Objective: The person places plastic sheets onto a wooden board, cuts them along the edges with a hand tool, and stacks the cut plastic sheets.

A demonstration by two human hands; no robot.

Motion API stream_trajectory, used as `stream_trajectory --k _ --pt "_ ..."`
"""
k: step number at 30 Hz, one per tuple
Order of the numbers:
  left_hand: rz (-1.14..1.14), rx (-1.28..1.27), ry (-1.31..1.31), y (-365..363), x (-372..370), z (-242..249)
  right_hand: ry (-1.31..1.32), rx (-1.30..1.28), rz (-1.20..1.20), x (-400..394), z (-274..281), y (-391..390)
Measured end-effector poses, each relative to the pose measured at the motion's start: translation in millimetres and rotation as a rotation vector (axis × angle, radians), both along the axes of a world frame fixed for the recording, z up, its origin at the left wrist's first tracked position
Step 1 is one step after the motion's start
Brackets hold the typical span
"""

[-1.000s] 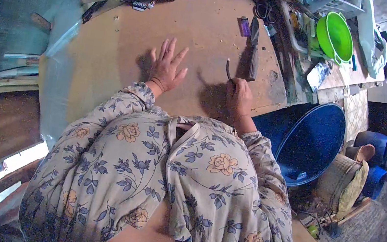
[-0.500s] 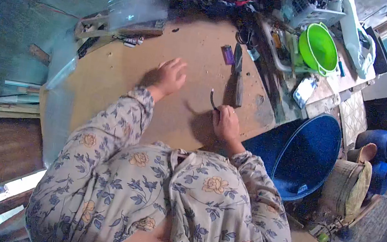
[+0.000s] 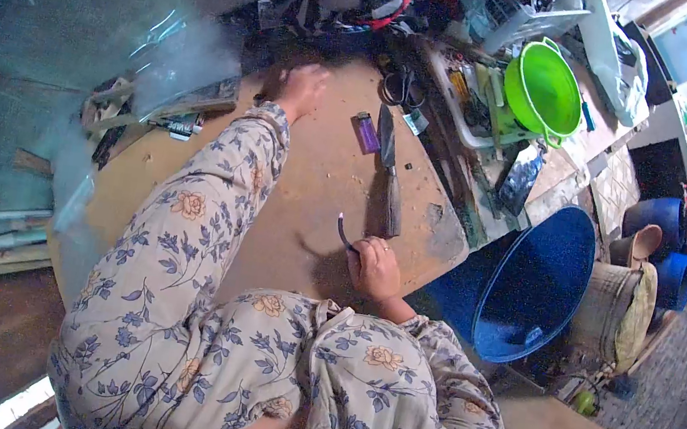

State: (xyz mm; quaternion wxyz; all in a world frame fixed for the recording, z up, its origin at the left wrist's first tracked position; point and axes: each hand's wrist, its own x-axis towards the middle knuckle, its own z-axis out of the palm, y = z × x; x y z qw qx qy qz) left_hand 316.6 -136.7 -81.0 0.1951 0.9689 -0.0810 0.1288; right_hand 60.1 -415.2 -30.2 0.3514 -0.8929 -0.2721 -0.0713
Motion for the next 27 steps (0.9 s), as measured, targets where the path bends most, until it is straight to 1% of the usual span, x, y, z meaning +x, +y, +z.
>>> stream_trajectory --k 1,2,3,5,7,8,10,11,13,14,16,17,19,20,22,23,25,27 --pt "0.029 -0.086 -0.233 -1.3 0.7 -3.5 0.003 0.004 0.005 0.8 2.1 -0.7" --pt "0.025 -0.084 -0.222 -1.0 1.3 1.4 0.01 0.008 0.013 -0.6 4.2 -0.7" --pt "0.029 -0.044 -0.15 3.7 -13.0 15.6 0.036 0.012 0.019 -13.8 18.1 1.5" --pt "0.02 -0.015 -0.084 3.3 -5.4 4.6 0.011 -0.017 0.025 -8.1 20.1 1.3" --pt "0.051 -0.055 -0.174 6.0 -2.2 -9.5 0.012 -0.031 0.021 -7.4 14.2 0.8" --pt "0.053 -0.059 -0.179 7.0 -1.5 -15.8 0.003 -0.04 0.016 -6.4 10.6 0.8" --pt "0.073 -0.223 -0.213 4.7 -8.1 -5.0 -0.01 -0.039 0.011 -11.1 10.8 2.1" --pt "0.069 -0.225 -0.227 4.3 -6.9 -1.0 -0.016 -0.035 0.005 -9.2 9.8 2.9" --pt "0.009 -0.075 -0.255 5.2 -11.1 2.7 -0.006 -0.043 -0.004 -10.9 13.2 3.8" --pt "0.008 -0.08 -0.26 4.6 -6.7 6.5 0.006 -0.052 -0.01 -9.9 15.3 3.9" --pt "0.109 -0.127 -0.064 3.9 5.0 3.4 0.016 -0.058 -0.014 -10.8 17.6 4.5" --pt "0.107 -0.13 -0.06 6.6 4.5 6.6 0.03 -0.057 -0.014 -15.1 24.4 6.7" --pt "0.121 -0.026 -0.045 8.2 14.7 4.3 0.028 -0.055 -0.017 -16.2 25.9 8.2" --pt "0.113 -0.031 -0.049 8.4 19.5 1.8 0.026 -0.046 -0.015 -14.9 25.7 7.8" --pt "0.147 0.051 -0.203 7.0 26.2 -6.5 0.016 -0.044 -0.017 -13.3 21.1 5.2" --pt "0.141 0.054 -0.203 9.4 30.0 -9.9 0.013 -0.035 -0.01 -13.3 18.5 5.6" --pt "-0.023 0.064 -0.365 15.8 14.5 15.6 0.027 -0.03 -0.016 -16.8 26.9 6.6" --pt "-0.047 0.061 -0.326 22.1 -4.8 32.2 0.044 -0.027 -0.014 -17.6 27.9 5.7"
